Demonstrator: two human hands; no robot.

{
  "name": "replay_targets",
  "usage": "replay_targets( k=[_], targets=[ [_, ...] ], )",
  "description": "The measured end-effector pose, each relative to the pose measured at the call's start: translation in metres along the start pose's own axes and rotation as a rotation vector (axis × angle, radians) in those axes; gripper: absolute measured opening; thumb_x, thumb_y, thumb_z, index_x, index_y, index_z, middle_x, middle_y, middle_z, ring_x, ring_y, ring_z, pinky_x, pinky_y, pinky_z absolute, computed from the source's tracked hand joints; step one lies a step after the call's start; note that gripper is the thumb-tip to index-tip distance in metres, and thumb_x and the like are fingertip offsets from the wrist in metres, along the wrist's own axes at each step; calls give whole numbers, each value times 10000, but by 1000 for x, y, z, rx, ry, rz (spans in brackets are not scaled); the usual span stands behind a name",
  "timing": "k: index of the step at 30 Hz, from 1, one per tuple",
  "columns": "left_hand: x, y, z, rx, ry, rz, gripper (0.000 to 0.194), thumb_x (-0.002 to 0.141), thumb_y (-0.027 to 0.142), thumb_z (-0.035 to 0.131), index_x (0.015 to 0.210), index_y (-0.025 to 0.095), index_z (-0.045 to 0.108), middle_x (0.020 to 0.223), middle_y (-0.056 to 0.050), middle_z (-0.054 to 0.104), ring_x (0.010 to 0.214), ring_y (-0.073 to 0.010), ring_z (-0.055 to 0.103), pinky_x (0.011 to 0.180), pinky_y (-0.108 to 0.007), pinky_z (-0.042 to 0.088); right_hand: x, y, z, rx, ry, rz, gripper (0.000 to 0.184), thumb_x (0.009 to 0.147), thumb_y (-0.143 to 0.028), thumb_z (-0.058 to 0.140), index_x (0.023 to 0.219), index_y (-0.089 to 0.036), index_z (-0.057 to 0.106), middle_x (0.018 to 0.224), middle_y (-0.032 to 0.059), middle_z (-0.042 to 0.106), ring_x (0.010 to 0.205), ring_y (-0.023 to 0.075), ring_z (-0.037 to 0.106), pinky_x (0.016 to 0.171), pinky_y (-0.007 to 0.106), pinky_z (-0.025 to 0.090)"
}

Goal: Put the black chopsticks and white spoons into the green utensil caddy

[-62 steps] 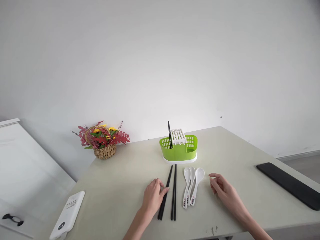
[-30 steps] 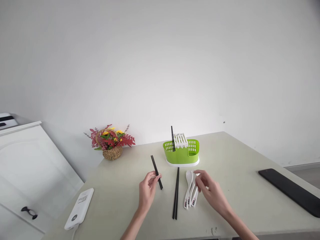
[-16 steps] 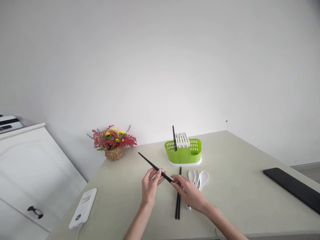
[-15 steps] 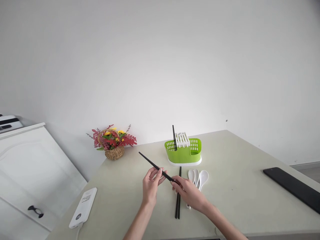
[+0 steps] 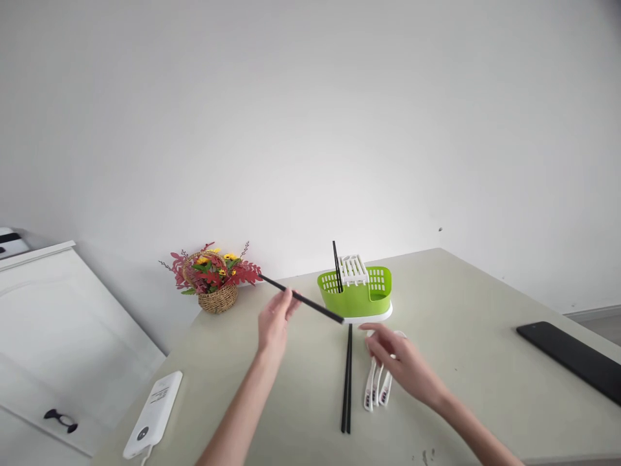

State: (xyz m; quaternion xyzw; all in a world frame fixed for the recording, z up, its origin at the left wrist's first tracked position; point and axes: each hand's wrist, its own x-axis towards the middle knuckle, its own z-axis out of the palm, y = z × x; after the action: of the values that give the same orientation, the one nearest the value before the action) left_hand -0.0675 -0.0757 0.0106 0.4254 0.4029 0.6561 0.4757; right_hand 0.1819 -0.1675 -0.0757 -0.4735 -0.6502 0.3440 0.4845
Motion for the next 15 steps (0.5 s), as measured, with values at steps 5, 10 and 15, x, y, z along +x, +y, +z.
replay_targets(
  k=[5,10,15],
  targets=[
    [69,15,33,141,-40,296,399,826,420,810,1056,110,710,1036,-144,785,1001,-260,766,979,-480,609,-11,54,-54,-63,186,142,470,962,-589,477,1246,-234,596,755,15,677,633,174,608,632,310,507],
    [113,-27,77,437,-163,315,397,767,496,821,914,139,727,979,-112,785,865,-228,774,848,-409,656,-26,98,-66,-157,220,247,458,961,-600,443,1231,-258,584,749,2,671,621,186,623,641,323,517],
    [133,-64,93,671,-195,317,250,737,410,851,814,192,755,891,-71,798,880,-237,760,897,-396,614,-32,109,-58,-226,163,294,410,992,-566,395,1235,-290,578,745,-6,657,633,196,602,649,314,492]
  ],
)
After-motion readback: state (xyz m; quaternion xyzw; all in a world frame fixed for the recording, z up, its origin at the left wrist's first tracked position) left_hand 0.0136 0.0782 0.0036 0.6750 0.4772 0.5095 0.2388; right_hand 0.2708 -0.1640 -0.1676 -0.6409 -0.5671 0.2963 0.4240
